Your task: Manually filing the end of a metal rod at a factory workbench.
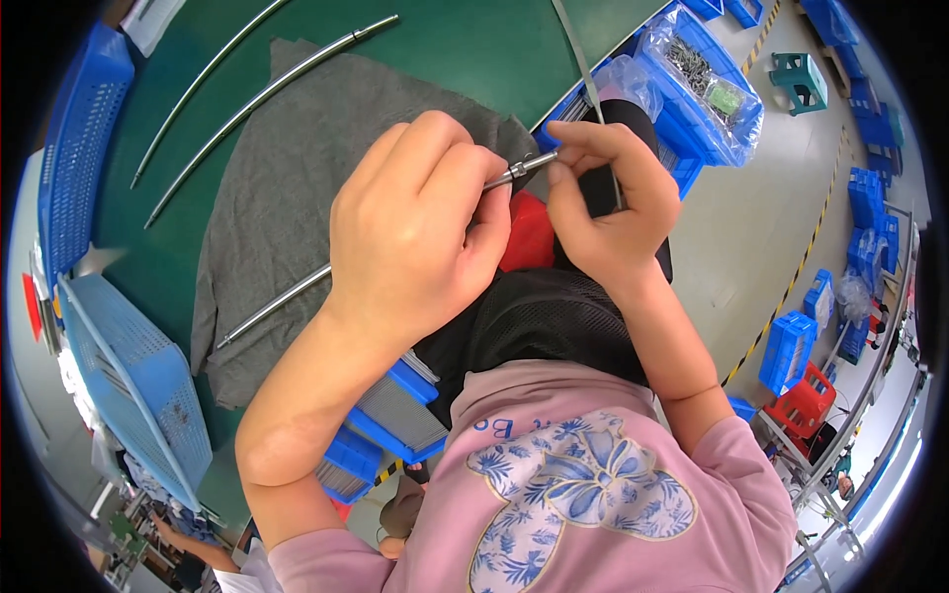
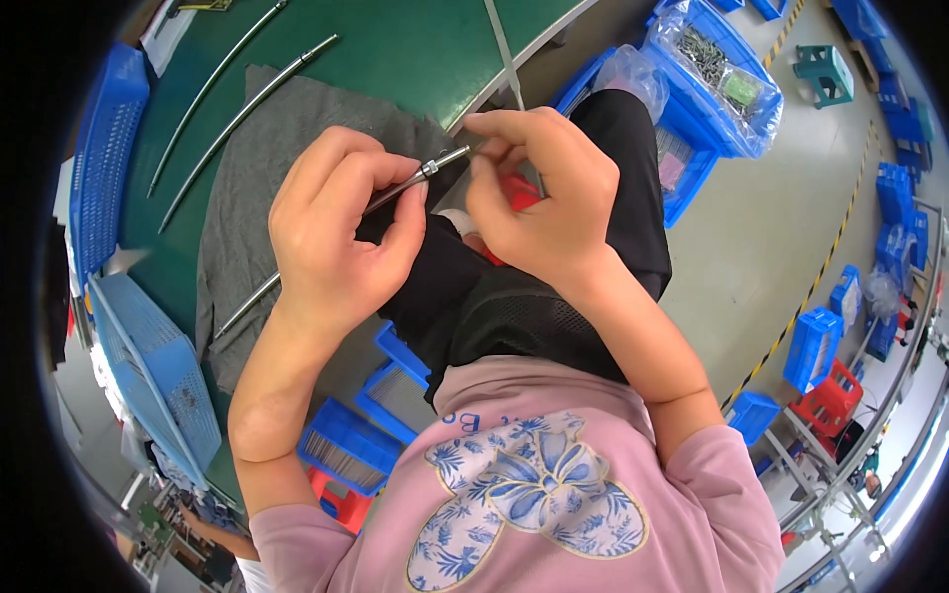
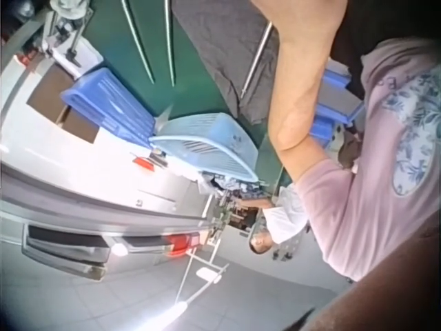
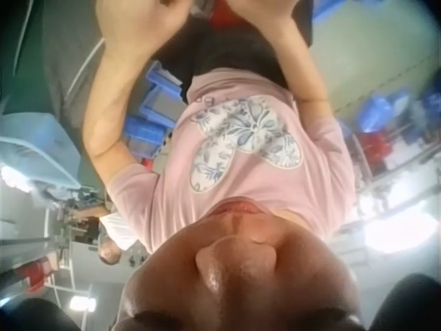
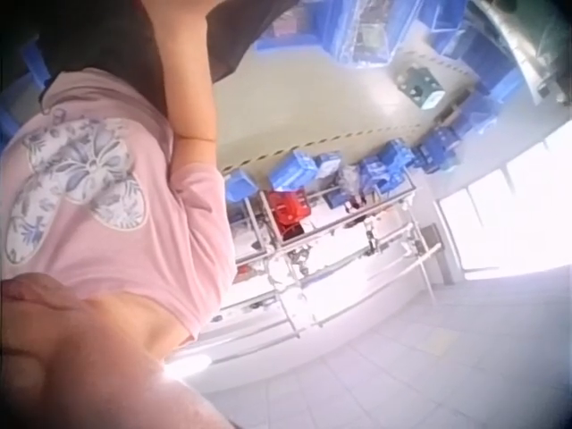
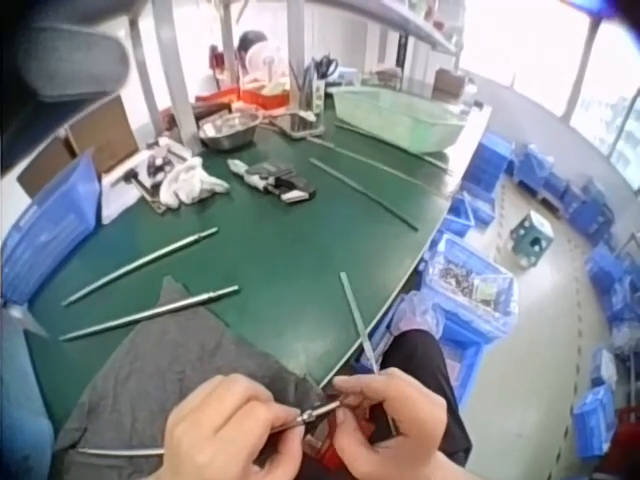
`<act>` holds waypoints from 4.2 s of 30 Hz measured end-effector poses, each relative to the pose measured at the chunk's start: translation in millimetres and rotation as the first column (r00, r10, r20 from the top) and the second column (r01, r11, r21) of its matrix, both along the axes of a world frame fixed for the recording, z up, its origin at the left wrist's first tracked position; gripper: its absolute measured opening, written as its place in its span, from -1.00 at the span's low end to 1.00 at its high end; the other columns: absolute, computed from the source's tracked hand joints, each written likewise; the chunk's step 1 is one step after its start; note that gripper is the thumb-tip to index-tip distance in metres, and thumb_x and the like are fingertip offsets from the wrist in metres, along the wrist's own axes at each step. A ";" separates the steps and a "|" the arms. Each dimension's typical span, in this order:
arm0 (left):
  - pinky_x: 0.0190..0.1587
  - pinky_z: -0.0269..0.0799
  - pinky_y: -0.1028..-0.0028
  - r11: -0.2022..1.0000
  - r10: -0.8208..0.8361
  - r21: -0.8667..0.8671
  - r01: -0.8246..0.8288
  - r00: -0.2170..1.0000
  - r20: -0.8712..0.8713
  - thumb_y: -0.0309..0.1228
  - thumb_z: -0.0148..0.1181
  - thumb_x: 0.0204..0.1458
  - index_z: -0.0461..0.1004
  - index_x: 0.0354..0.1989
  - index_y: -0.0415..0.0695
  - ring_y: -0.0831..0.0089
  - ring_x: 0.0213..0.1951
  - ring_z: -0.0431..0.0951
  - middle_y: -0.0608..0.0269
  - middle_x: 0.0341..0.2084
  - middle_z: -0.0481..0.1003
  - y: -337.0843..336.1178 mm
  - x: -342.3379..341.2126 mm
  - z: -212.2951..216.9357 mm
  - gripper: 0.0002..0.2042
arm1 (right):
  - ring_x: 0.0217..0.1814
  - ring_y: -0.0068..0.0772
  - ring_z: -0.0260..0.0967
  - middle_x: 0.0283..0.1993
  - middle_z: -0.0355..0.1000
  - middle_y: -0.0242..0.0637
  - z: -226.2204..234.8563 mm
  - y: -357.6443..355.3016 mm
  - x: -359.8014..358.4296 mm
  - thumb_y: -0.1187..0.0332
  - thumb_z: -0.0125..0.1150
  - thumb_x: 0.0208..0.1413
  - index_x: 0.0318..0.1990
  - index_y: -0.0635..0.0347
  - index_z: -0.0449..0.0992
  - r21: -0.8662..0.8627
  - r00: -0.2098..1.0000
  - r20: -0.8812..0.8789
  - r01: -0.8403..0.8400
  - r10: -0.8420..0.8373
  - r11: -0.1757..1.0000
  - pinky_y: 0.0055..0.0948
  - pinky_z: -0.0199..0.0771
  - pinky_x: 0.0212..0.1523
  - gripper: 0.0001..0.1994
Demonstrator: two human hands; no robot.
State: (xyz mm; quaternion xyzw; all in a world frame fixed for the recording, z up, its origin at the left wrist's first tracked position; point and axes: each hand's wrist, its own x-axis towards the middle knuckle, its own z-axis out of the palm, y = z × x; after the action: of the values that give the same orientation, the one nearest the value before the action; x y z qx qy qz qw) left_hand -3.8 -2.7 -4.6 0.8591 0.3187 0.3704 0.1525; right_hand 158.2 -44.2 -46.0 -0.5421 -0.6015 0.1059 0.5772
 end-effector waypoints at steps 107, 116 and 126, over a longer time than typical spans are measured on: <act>-0.54 0.25 0.49 0.992 -0.019 -0.120 0.026 0.998 0.057 -0.70 0.27 -0.24 0.43 -0.57 -0.28 0.35 -0.57 0.37 0.23 -0.61 0.36 4.4 -0.3 1.3 -0.88 | -0.52 -0.15 0.51 -0.44 0.51 -0.10 20.9 -42.5 -17.0 0.54 0.09 0.08 -0.16 0.33 0.45 -0.421 0.986 0.080 -0.101 0.148 0.902 -0.41 0.46 -0.53 -0.83; -0.52 0.26 0.46 0.995 -0.015 -0.100 0.021 0.998 0.066 -0.70 0.27 -0.24 0.42 -0.58 -0.28 0.34 -0.57 0.36 0.23 -0.62 0.36 9.3 0.0 2.2 -0.87 | -0.58 -0.14 0.45 -0.47 0.49 -0.12 2.6 -40.1 -20.9 0.54 0.08 0.07 -0.15 0.30 0.44 -0.322 0.984 0.120 -0.086 0.131 0.943 -0.37 0.39 -0.59 -0.82; -0.53 0.26 0.47 0.995 -0.018 -0.099 0.024 0.998 0.064 -0.71 0.26 -0.26 0.43 -0.57 -0.28 0.36 -0.57 0.37 0.24 -0.61 0.37 8.5 3.6 -0.3 -0.87 | -0.64 -0.12 0.37 -0.65 0.35 -0.17 -1.5 -47.6 -16.8 0.50 0.13 0.03 -0.17 0.25 0.45 -0.291 0.986 0.147 -0.032 0.078 0.956 -0.31 0.30 -0.65 -0.82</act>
State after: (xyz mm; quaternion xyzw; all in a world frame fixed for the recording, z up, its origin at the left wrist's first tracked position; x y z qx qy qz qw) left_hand -0.3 5.8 -4.9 0.8416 0.3228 0.3792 0.2090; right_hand 141.4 -91.8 -47.4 -0.6101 -0.6378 0.1655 0.4400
